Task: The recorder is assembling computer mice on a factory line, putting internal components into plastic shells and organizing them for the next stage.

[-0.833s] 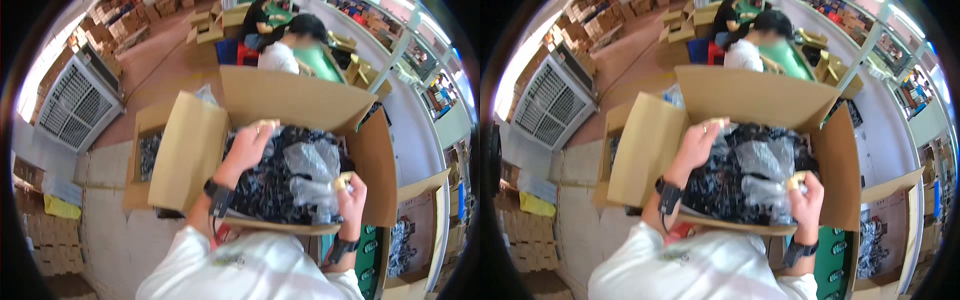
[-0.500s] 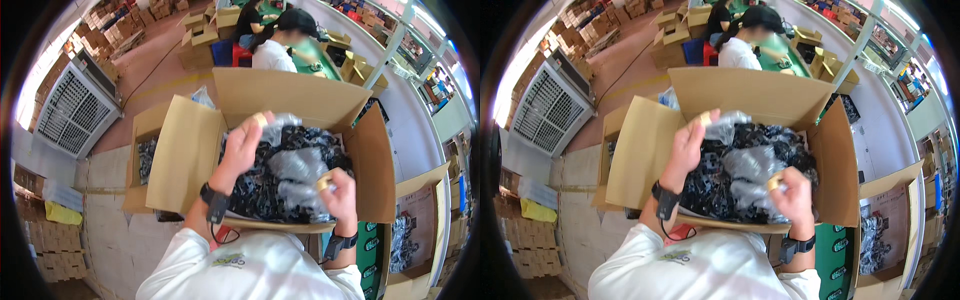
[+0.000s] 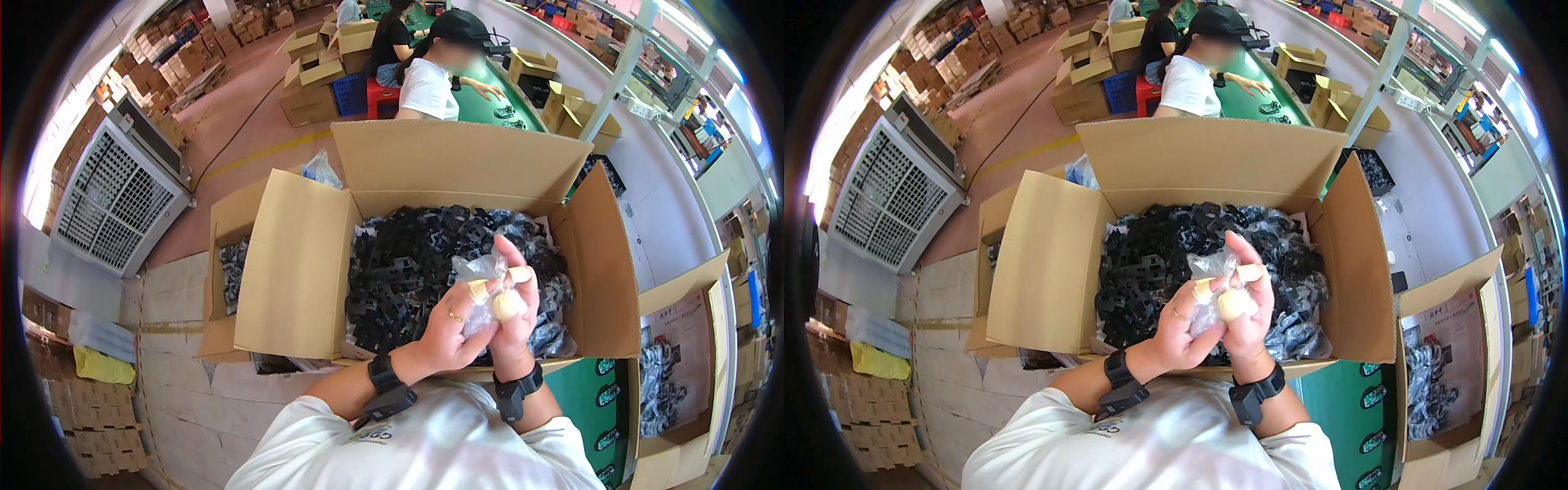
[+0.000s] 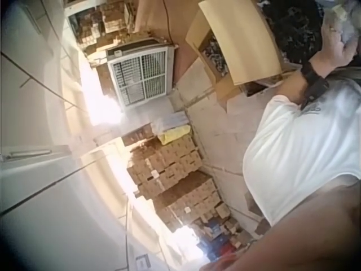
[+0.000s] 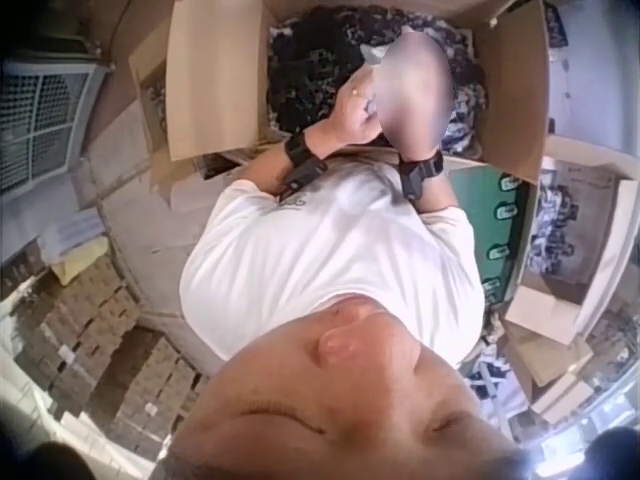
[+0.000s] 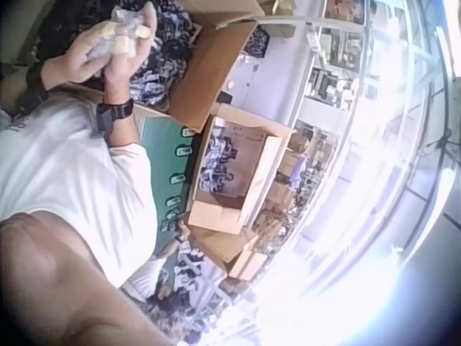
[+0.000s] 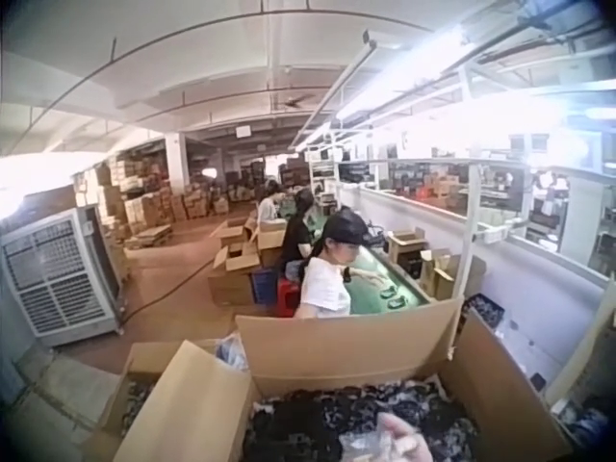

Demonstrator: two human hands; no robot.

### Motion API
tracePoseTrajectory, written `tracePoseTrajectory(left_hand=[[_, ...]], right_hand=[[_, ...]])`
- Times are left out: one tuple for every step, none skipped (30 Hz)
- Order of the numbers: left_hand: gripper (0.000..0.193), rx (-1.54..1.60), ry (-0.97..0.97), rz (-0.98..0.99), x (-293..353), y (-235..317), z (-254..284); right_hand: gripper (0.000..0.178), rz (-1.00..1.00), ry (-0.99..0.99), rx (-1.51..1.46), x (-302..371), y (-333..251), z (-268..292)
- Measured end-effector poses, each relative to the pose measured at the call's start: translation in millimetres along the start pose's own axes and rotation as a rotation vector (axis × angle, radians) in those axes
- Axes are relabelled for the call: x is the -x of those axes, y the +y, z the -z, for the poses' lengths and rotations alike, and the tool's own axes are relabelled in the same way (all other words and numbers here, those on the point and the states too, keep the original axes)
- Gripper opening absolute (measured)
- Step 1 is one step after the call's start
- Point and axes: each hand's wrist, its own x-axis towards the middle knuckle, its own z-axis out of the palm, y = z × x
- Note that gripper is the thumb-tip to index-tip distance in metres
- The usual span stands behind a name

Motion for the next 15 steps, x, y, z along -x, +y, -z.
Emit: tracePoseTrajectory(left_hand=[[0.056, 0.072, 0.022, 0.052, 2, -4, -2], [0.056, 0.070, 0.023, 0.054, 1, -5, -2], [0.056, 0.073, -0.019, 0.038, -1, -5, -2], [0.055, 0.079, -0.062, 0.020, -2, -4, -2], [0.061, 0.202, -0.103, 0.140, 8, -5, -4], [0.061, 0.199, -0.102, 0.141, 15, -4, -8], [0.064, 0.153, -0.083, 0.072, 16, 0, -12], [0.067, 0.106, -0.064, 0.003, 16, 4, -14], [0.069, 0.062, -0.135, 0.019, 16, 8, -12], [0.069, 0.063, -0.137, 0.020, 17, 7, -14], [0.069, -0.052, -0.069, 0.031, 18, 4, -18], [0.068, -0.166, 0.000, 0.041, 18, 3, -21], [0.061, -0.152, 0.033, 0.071, 12, 2, -24], [0.061, -0.156, 0.037, 0.073, 12, 0, -29], [0.055, -0.037, 0.022, 0.071, 13, -4, -34]], right_hand=[[0.049, -0.073, 0.039, -0.134, 3, -3, -11], [0.043, -0.148, 0.080, -0.268, 6, -8, -26], [0.038, -0.125, 0.039, -0.202, 6, -13, -30], [0.038, -0.125, 0.038, -0.201, 11, -11, -21], [0.035, -0.145, 0.038, -0.036, 16, -6, -3], [0.032, -0.162, 0.038, 0.130, 20, -1, 11], [0.024, -0.157, 0.156, 0.126, 20, 0, 13], [0.022, -0.138, 0.216, 0.121, 18, -4, 17], [0.022, -0.121, 0.301, 0.142, 16, -9, 20], [0.021, -0.103, 0.389, 0.165, 15, -14, 23], [0.022, -0.066, 0.471, 0.145, 11, -14, 26], [0.021, -0.090, 0.485, 0.117, 9, -21, 27], [0.020, -0.095, 0.472, 0.103, 10, -24, 27], [0.020, -0.100, 0.458, 0.089, 12, -24, 27], [0.020, -0.104, 0.453, 0.085, 17, -20, 27]])
